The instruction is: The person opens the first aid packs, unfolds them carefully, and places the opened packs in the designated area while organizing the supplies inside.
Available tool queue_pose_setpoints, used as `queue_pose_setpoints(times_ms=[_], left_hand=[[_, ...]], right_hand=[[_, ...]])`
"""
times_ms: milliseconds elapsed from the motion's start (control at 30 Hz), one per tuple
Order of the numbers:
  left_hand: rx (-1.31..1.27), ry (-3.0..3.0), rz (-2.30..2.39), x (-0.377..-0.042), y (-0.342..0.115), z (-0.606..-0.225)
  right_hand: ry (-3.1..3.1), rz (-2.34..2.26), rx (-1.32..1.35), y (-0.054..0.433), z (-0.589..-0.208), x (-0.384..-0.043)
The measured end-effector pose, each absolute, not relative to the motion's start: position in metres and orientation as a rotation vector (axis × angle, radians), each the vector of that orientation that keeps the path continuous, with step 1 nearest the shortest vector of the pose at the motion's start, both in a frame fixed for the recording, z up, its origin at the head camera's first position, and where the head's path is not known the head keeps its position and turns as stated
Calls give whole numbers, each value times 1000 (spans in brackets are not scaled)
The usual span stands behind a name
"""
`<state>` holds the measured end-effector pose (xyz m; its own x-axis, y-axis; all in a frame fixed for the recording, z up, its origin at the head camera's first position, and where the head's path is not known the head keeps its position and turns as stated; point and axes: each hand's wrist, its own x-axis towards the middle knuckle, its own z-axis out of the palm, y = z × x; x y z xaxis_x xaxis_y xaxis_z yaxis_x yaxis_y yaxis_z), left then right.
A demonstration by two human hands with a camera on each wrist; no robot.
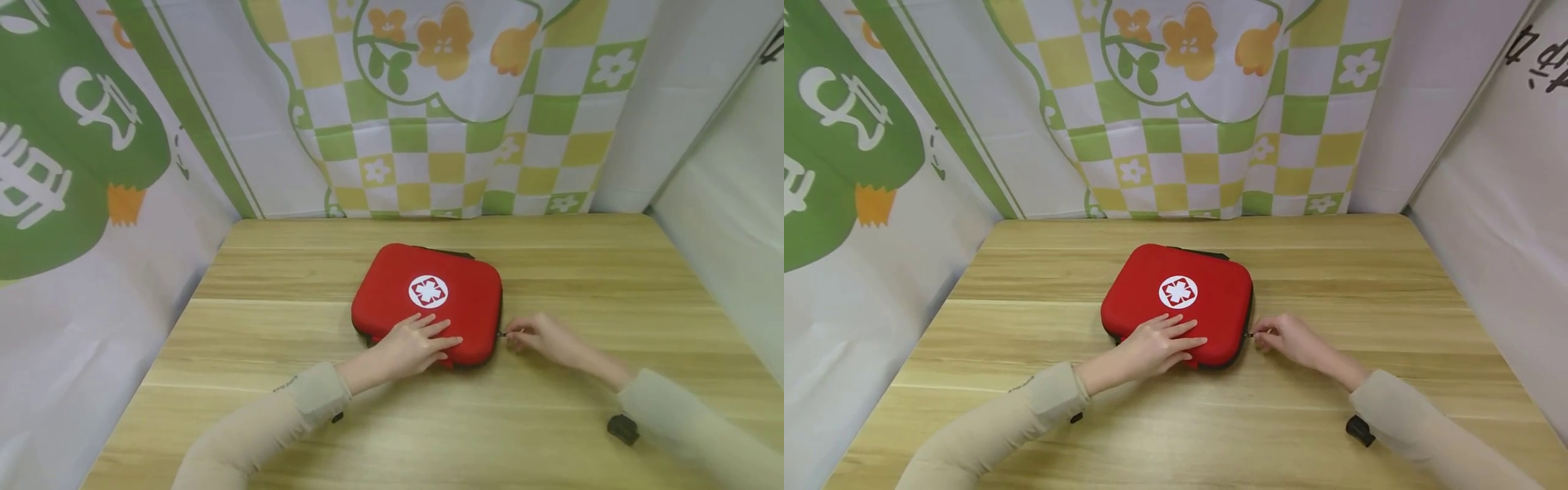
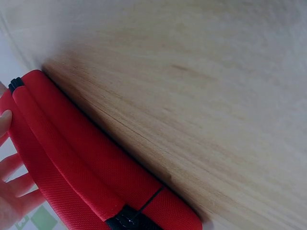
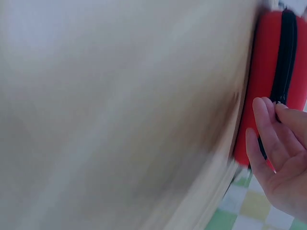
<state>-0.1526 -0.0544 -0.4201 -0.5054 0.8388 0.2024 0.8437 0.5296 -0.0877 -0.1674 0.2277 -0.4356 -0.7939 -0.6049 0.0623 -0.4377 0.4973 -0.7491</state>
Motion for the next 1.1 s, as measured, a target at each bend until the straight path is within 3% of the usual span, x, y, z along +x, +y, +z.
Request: queue_pose_setpoints(times_ms=[233, 833, 1100], left_hand=[[-1427, -2565, -23, -155, -56, -420], [-1433, -2584, -32, -155, -58, -418], [-1440, -2538, -58, -156, -57, -421]], right_hand=[[2479, -1249, -901, 217, -440, -140], [2430, -1290, -856, 192, -444, -117], [2620, -1136, -1056, 157, -448, -113]])
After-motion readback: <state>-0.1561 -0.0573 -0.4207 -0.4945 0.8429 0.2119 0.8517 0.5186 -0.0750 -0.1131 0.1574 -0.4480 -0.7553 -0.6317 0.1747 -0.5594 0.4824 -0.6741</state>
